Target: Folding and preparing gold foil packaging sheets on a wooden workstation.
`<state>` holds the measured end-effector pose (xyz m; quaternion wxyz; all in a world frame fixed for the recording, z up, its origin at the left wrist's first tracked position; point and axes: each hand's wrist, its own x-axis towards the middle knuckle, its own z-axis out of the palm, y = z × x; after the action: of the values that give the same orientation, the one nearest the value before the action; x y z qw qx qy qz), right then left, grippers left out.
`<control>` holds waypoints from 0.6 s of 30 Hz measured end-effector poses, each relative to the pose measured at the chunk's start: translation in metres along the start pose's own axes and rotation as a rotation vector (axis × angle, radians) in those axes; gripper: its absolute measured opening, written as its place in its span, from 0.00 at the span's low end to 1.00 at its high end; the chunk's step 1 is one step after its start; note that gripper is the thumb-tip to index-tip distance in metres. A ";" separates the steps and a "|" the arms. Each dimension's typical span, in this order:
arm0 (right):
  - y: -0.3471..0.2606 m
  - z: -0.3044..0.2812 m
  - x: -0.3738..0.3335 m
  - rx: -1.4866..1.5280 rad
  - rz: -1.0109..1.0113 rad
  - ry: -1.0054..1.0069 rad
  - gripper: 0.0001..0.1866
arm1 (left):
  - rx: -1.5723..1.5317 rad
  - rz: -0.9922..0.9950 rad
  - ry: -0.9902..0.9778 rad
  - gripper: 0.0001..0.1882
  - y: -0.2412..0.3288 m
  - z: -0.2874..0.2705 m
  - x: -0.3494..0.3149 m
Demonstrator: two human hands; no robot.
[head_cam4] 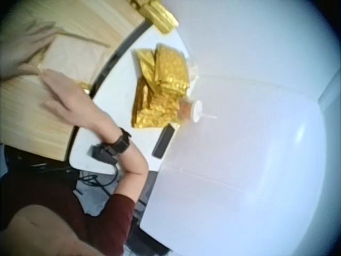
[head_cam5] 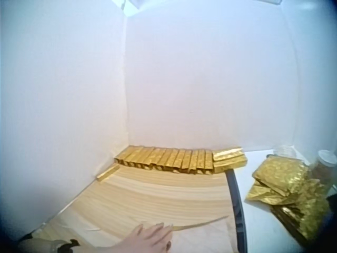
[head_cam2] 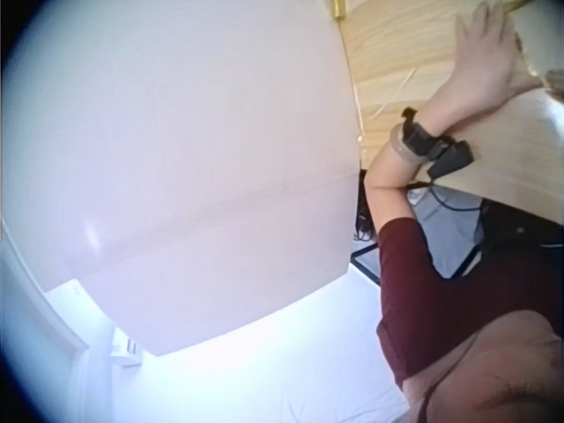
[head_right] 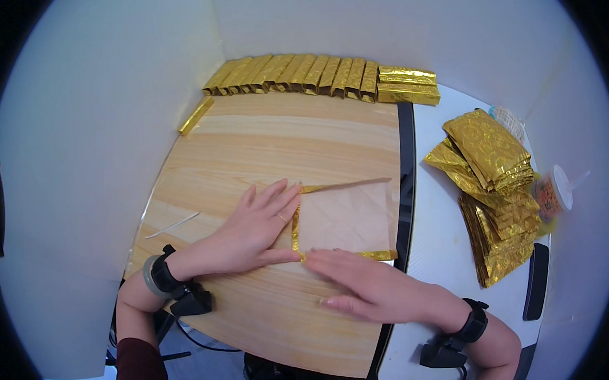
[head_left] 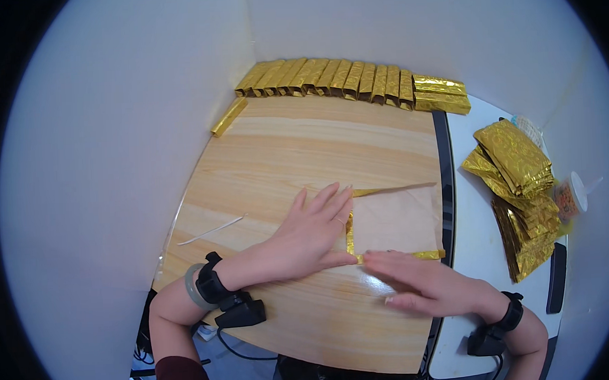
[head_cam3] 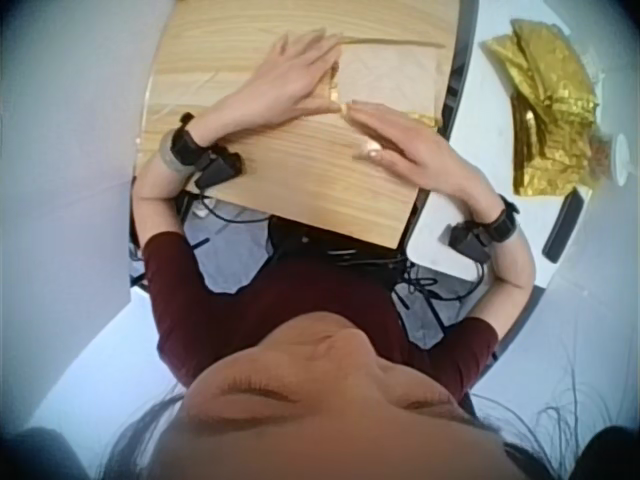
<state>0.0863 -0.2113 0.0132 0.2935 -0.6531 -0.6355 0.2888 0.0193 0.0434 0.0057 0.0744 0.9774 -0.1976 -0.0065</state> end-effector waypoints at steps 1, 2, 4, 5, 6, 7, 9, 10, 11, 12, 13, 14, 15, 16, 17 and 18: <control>-0.002 -0.001 0.001 0.047 0.079 0.079 0.33 | -0.014 -0.011 -0.017 0.45 0.000 0.000 -0.001; -0.004 -0.002 0.002 0.090 0.159 0.159 0.33 | -0.029 -0.020 -0.031 0.46 0.001 0.000 0.000; -0.005 -0.002 0.008 -0.185 0.157 0.219 0.33 | -0.023 -0.031 -0.039 0.46 0.001 0.001 0.001; -0.005 -0.001 0.012 -0.455 0.162 0.282 0.33 | -0.019 -0.032 -0.052 0.46 0.002 0.001 0.002; -0.004 0.001 0.019 -0.459 0.163 0.285 0.33 | -0.017 -0.029 -0.049 0.46 0.002 0.000 0.003; -0.001 0.003 0.028 -0.568 0.165 0.302 0.34 | -0.018 -0.032 -0.051 0.46 0.003 -0.001 0.004; 0.005 0.004 0.041 -0.683 0.174 0.329 0.35 | -0.011 -0.023 -0.049 0.46 0.002 -0.003 0.004; 0.009 0.004 0.045 -0.743 0.154 0.310 0.38 | 0.000 -0.025 -0.060 0.46 0.002 -0.003 0.005; 0.011 0.002 0.049 -0.801 0.126 0.287 0.40 | 0.010 -0.036 -0.071 0.46 0.002 -0.003 0.003; 0.013 0.000 0.049 -0.804 0.125 0.289 0.40 | 0.013 -0.036 -0.070 0.46 0.002 -0.002 0.003; 0.014 -0.002 0.047 -0.814 0.185 0.259 0.43 | 0.021 -0.027 -0.066 0.46 0.001 -0.002 0.002; 0.016 -0.004 0.045 -0.823 0.244 0.225 0.45 | 0.026 -0.021 -0.062 0.47 0.001 -0.001 0.003; 0.017 -0.006 0.043 -0.825 0.244 0.223 0.45 | 0.025 -0.021 -0.061 0.47 0.001 -0.001 0.003; 0.016 -0.008 0.042 -0.834 0.275 0.198 0.47 | 0.025 -0.030 -0.064 0.47 0.001 -0.002 0.003; 0.016 -0.009 0.039 -0.841 0.307 0.173 0.49 | 0.024 -0.038 -0.068 0.48 0.002 -0.003 0.002; 0.017 -0.010 0.036 -0.841 0.309 0.171 0.49 | 0.021 -0.037 -0.069 0.48 0.003 -0.004 0.002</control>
<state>0.1054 -0.1757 0.0069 0.0077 -0.8243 -0.5661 -0.0087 0.0197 0.0408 0.0099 0.0573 0.9809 -0.1819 -0.0394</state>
